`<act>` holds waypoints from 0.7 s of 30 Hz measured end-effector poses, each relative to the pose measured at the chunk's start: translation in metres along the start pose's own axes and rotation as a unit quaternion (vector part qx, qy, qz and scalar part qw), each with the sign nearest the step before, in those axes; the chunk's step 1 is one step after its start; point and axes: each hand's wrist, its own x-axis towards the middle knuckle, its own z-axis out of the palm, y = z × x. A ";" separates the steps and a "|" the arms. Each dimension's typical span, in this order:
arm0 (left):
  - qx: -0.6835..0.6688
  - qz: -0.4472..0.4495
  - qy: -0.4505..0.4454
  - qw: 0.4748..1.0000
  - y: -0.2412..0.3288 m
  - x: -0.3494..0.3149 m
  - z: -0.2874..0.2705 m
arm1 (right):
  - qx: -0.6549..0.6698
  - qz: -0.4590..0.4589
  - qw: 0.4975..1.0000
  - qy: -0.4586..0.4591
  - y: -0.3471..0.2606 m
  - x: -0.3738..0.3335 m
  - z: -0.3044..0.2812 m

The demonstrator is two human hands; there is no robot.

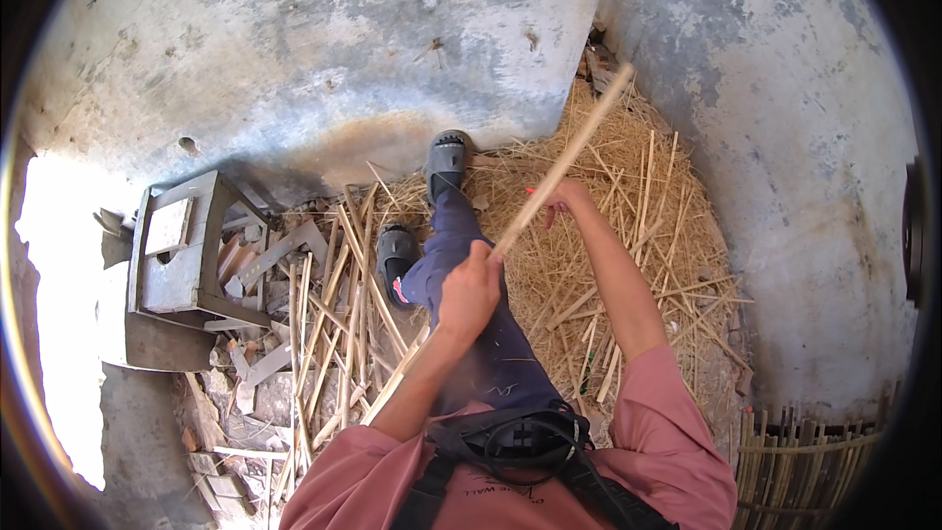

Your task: The person carves a thin wooden stick using a utility knife. They hold the stick with one hand and shave away thin layers of wood with the blade, rotating the stick to refine its shape.

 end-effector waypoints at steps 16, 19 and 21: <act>-0.451 -0.144 -0.083 0.877 0.032 -0.034 -0.120 | 0.442 -0.201 0.800 0.352 0.040 -0.095 0.047; -0.404 -0.107 -0.073 0.905 0.038 -0.038 -0.118 | 0.486 -0.334 0.700 0.403 -0.009 -0.178 0.069; -0.413 -0.114 -0.089 0.899 0.046 -0.039 -0.119 | 0.453 -0.409 0.678 0.410 -0.027 -0.209 0.087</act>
